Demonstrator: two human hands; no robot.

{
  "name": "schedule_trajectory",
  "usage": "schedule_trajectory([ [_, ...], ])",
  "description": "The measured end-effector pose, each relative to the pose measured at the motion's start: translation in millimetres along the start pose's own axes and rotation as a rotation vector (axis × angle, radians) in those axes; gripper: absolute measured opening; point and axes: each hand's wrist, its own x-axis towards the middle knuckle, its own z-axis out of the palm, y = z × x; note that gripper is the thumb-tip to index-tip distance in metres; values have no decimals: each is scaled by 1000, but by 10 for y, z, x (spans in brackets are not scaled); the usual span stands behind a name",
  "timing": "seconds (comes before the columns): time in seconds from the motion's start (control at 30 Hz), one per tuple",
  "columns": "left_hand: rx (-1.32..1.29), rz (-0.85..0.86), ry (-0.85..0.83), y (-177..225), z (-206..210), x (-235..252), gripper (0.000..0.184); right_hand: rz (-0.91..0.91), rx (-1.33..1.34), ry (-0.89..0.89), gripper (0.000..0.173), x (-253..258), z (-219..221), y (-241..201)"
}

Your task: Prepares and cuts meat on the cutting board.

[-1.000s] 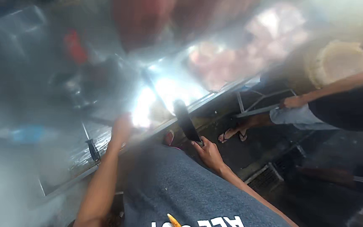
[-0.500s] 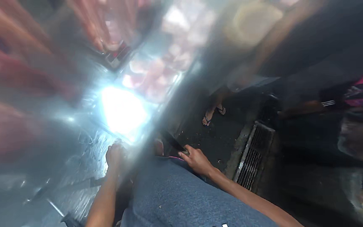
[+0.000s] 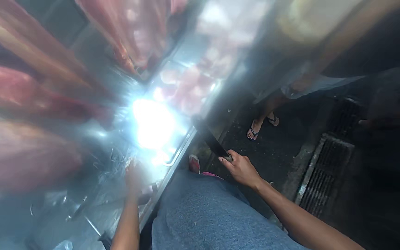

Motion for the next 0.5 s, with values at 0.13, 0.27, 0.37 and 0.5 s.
schedule_trajectory([
  [0.13, -59, -40, -40, 298, -478, 133, 50, 82, 106, 36, 46, -222, 190, -156],
  [0.27, -245, 197, 64, 905, -928, 341, 53, 136, 155, 65, 45, -338, 329, -63],
  [0.37, -463, 256, 70, 1416, -1208, 733, 54, 168, 207, 98, 45, -244, 311, 8],
  [0.5, -1067, 151, 8, 2185, -1472, 1422, 49, 197, 256, 125, 45, 111, 125, 168],
])
